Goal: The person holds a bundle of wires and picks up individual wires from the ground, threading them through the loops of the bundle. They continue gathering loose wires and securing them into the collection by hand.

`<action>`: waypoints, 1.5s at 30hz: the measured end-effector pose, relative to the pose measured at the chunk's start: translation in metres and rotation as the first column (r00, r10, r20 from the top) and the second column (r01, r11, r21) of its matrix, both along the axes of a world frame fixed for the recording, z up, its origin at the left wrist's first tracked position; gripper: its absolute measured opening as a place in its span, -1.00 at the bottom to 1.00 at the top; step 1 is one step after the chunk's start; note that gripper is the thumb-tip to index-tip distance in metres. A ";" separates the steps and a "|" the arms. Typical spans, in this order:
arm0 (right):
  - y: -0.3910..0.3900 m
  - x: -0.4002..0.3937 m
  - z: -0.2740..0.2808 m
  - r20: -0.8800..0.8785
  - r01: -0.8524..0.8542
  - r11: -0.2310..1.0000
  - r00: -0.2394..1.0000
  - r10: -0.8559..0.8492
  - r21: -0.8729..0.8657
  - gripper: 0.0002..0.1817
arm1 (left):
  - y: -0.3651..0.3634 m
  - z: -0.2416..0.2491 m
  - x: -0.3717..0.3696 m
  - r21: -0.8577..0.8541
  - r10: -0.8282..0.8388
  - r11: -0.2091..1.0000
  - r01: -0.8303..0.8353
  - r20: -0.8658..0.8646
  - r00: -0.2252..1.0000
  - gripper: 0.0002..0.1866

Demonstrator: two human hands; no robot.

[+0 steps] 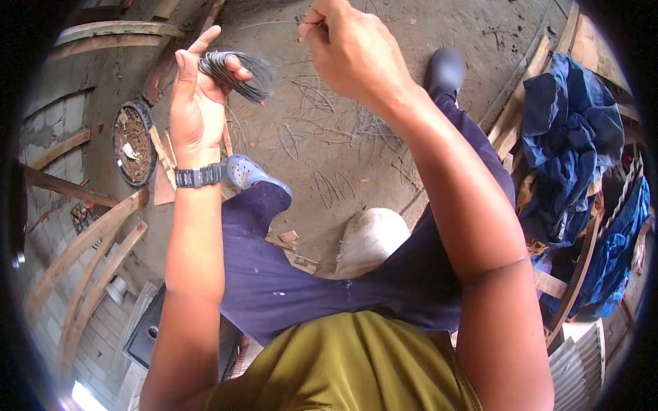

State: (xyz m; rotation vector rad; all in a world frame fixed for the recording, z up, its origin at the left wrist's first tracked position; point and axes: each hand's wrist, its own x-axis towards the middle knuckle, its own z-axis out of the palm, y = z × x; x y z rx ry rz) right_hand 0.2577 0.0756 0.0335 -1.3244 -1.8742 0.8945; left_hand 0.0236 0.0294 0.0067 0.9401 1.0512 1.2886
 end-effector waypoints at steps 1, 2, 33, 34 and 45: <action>0.000 -0.002 -0.003 0.003 -0.021 0.999 1.000 0.021 0.045 -0.84 | -0.001 0.002 0.002 0.000 -0.004 1.000 0.004 0.001 1.000 -0.26; 0.000 -0.003 -0.004 0.011 -0.027 1.000 1.000 0.027 0.008 -0.83 | -0.002 0.005 0.004 0.016 -0.029 0.999 0.030 -0.036 0.999 -0.29; -0.020 -0.037 -0.025 -0.813 -0.317 0.837 0.534 -0.233 -0.447 -0.79 | -0.015 0.041 0.016 0.375 0.247 0.927 -0.006 -0.598 0.763 -0.85; -0.022 -0.038 -0.025 -0.801 -0.325 0.833 0.559 -0.212 -0.448 -0.79 | -0.013 0.037 0.020 0.471 0.315 0.882 0.001 -0.592 0.742 -0.88; -0.015 -0.031 -0.034 -0.795 -0.597 0.720 0.597 0.104 -0.354 -0.52 | -0.020 0.039 0.020 0.552 0.367 0.833 0.042 -0.607 0.704 -0.84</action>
